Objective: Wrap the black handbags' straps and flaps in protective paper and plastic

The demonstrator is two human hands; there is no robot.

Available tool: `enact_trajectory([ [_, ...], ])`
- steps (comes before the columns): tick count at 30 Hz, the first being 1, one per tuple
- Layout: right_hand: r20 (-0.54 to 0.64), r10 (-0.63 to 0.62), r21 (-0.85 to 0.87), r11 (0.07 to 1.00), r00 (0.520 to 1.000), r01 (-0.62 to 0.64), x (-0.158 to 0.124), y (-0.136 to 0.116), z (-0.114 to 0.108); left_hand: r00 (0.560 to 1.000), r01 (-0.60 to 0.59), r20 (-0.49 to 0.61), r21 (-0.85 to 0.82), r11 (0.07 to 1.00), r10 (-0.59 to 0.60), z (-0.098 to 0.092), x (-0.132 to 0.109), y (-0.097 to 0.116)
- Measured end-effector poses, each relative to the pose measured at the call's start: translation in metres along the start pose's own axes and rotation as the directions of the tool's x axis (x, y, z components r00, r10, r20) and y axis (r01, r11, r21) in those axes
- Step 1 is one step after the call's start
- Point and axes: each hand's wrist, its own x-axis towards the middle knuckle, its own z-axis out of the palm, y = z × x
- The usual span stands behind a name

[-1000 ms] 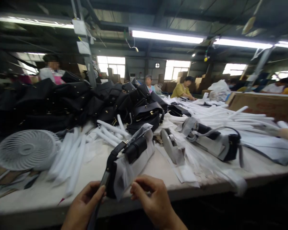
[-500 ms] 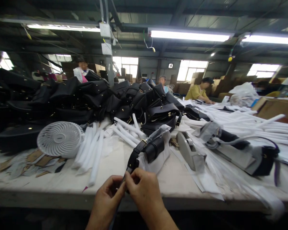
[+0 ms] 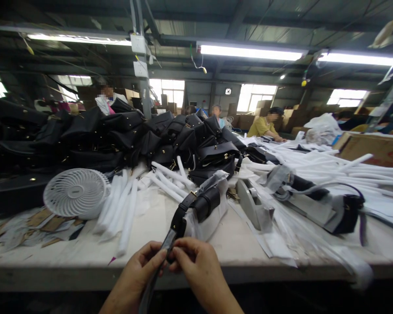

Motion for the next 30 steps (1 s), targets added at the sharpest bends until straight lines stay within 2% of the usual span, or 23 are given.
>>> enact_trajectory([
  [3, -0.051, 0.072, 0.116, 0.991, 0.996, -0.066, -0.001, 0.007, 0.005, 0.998, 0.065, 0.025, -0.003, 0.998, -0.065, -0.001, -0.003, 0.004],
  [7, -0.053, 0.19, 0.281, 0.945, 0.98, -0.168, -0.002, 0.018, 0.012, 0.993, 0.119, 0.018, -0.041, 0.992, -0.118, -0.002, -0.005, 0.007],
  [11, -0.081, 0.173, 0.368, 0.92, 0.982, -0.132, -0.004, 0.027, 0.02, 0.986, 0.169, 0.011, -0.087, 0.982, -0.169, -0.001, -0.005, 0.007],
  [13, -0.137, 0.098, 0.303, 0.952, 0.986, -0.052, -0.005, 0.029, 0.024, 0.983, 0.185, 0.004, -0.087, 0.979, -0.185, -0.001, -0.005, 0.006],
  [16, -0.255, -0.057, 0.087, 0.993, 0.965, 0.081, -0.007, 0.029, 0.028, 0.979, 0.2, -0.017, -0.116, 0.973, -0.204, -0.001, -0.004, 0.003],
  [19, -0.303, -0.133, -0.042, 0.991, 0.944, 0.127, -0.006, 0.027, 0.029, 0.974, 0.225, 0.019, -0.158, 0.962, -0.225, -0.001, -0.004, 0.003],
  [25, -0.259, -0.171, -0.141, 0.98, 0.951, 0.138, -0.002, 0.021, 0.027, 0.972, 0.221, 0.116, -0.166, 0.961, -0.204, 0.002, -0.006, 0.009],
  [30, -0.197, -0.134, -0.159, 0.982, 0.971, 0.103, 0.002, 0.017, 0.03, 0.969, 0.23, 0.137, -0.2, 0.952, -0.205, 0.007, -0.008, 0.012],
])
